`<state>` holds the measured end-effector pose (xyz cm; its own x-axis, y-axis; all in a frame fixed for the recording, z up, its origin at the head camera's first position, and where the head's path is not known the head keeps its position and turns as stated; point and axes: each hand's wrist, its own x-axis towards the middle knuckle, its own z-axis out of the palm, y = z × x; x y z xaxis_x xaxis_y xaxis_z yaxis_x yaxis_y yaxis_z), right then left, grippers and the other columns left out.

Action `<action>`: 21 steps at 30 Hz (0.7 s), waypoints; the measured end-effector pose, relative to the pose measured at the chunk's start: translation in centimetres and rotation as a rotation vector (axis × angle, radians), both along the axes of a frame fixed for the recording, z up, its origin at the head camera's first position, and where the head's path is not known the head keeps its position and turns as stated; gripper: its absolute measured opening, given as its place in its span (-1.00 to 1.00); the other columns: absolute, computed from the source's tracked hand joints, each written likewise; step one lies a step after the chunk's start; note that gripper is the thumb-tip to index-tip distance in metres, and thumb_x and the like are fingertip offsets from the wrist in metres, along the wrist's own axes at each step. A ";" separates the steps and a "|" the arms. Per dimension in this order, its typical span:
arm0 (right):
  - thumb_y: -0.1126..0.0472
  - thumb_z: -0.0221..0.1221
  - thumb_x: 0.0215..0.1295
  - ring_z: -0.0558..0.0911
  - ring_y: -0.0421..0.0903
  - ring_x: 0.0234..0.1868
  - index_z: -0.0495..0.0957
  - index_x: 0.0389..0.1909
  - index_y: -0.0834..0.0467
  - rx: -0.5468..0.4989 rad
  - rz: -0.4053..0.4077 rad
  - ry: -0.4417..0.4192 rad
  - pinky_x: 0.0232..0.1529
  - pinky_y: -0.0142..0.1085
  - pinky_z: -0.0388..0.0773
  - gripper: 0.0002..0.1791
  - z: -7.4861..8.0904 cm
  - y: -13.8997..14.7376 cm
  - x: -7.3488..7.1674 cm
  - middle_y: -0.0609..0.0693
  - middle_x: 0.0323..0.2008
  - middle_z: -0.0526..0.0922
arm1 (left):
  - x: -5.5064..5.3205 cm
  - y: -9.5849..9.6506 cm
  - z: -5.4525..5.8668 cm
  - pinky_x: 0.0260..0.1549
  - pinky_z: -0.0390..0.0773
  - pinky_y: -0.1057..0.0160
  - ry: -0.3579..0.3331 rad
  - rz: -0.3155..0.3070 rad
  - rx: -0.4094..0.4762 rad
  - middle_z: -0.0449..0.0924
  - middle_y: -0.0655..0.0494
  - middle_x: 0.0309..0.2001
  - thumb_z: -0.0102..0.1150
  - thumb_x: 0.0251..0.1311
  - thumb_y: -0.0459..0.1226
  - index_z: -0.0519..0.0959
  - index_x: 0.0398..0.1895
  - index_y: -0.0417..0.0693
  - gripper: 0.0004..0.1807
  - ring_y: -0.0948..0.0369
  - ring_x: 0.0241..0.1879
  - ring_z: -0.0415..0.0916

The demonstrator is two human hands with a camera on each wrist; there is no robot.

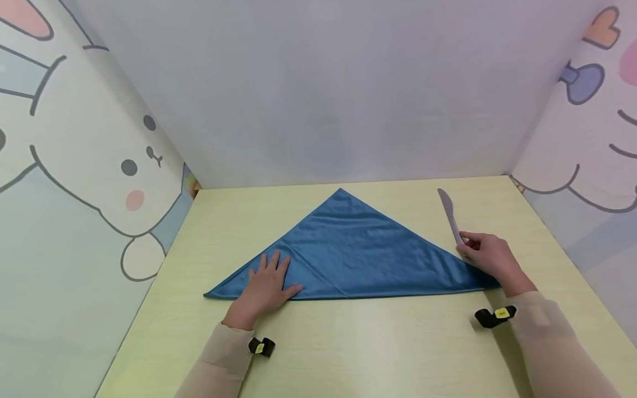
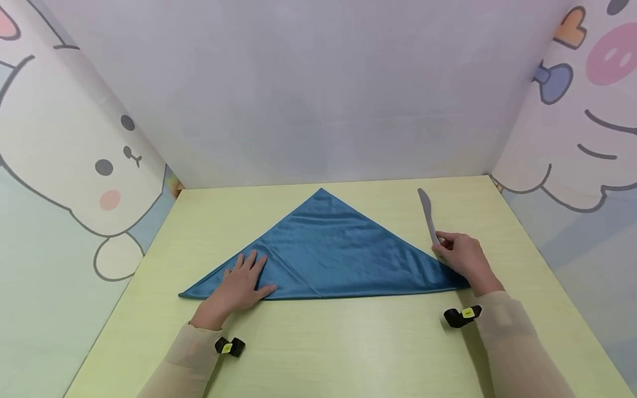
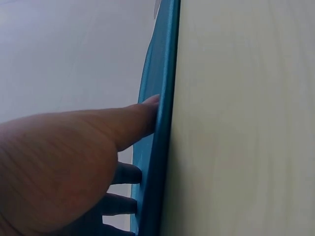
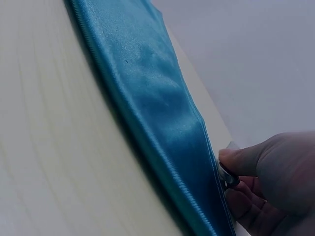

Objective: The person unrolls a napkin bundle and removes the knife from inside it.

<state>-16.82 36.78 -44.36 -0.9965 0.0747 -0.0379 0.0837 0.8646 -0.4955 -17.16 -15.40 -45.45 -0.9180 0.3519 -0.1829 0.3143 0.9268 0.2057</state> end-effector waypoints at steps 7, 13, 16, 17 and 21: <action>0.08 0.18 0.34 0.45 0.03 -0.34 0.42 0.25 0.34 -0.003 -0.013 -0.009 -0.41 -0.24 0.32 -0.43 -0.3 -0.4 0.2 0.12 -0.33 0.58 | 0.0 -0.2 0.1 0.13 0.05 -0.46 -0.014 0.003 -0.006 -0.13 -0.22 0.50 0.03 0.25 0.23 0.08 0.51 -0.07 -0.09 -0.29 0.43 -0.24; 0.05 0.17 0.35 0.44 0.03 -0.35 0.42 0.26 0.31 -0.004 -0.020 -0.001 -0.42 -0.25 0.31 -0.43 -0.6 -0.1 0.1 0.10 -0.34 0.57 | 0.0 -0.1 0.1 0.15 0.03 -0.45 -0.026 0.008 -0.003 -0.16 -0.19 0.51 0.01 0.25 0.24 0.06 0.52 -0.05 -0.09 -0.27 0.44 -0.28; 0.00 0.13 0.38 0.45 0.04 -0.34 0.40 0.27 0.33 -0.006 -0.023 0.009 -0.41 -0.24 0.33 -0.41 -0.6 0.0 0.2 0.15 -0.31 0.58 | -0.1 -0.1 0.1 0.15 0.02 -0.46 -0.019 0.007 0.009 -0.14 -0.20 0.50 0.02 0.25 0.23 0.08 0.51 -0.07 -0.10 -0.28 0.44 -0.26; -0.01 0.10 0.40 0.46 0.05 -0.33 0.39 0.27 0.34 -0.011 -0.027 0.014 -0.40 -0.22 0.35 -0.40 -0.6 0.0 0.3 0.17 -0.29 0.59 | -0.1 -0.1 0.1 0.15 0.02 -0.46 -0.014 0.007 0.014 -0.14 -0.20 0.50 0.03 0.25 0.23 0.08 0.51 -0.07 -0.10 -0.27 0.44 -0.26; -0.06 -0.02 0.47 0.50 0.12 -0.24 0.34 0.29 0.37 -0.023 -0.067 0.072 -0.32 -0.14 0.42 -0.38 0.0 0.2 0.9 0.27 -0.16 0.57 | -0.3 -0.5 -0.1 0.15 0.02 -0.45 0.047 -0.008 0.034 -0.11 -0.22 0.49 0.02 0.27 0.22 0.10 0.49 -0.10 -0.11 -0.26 0.44 -0.22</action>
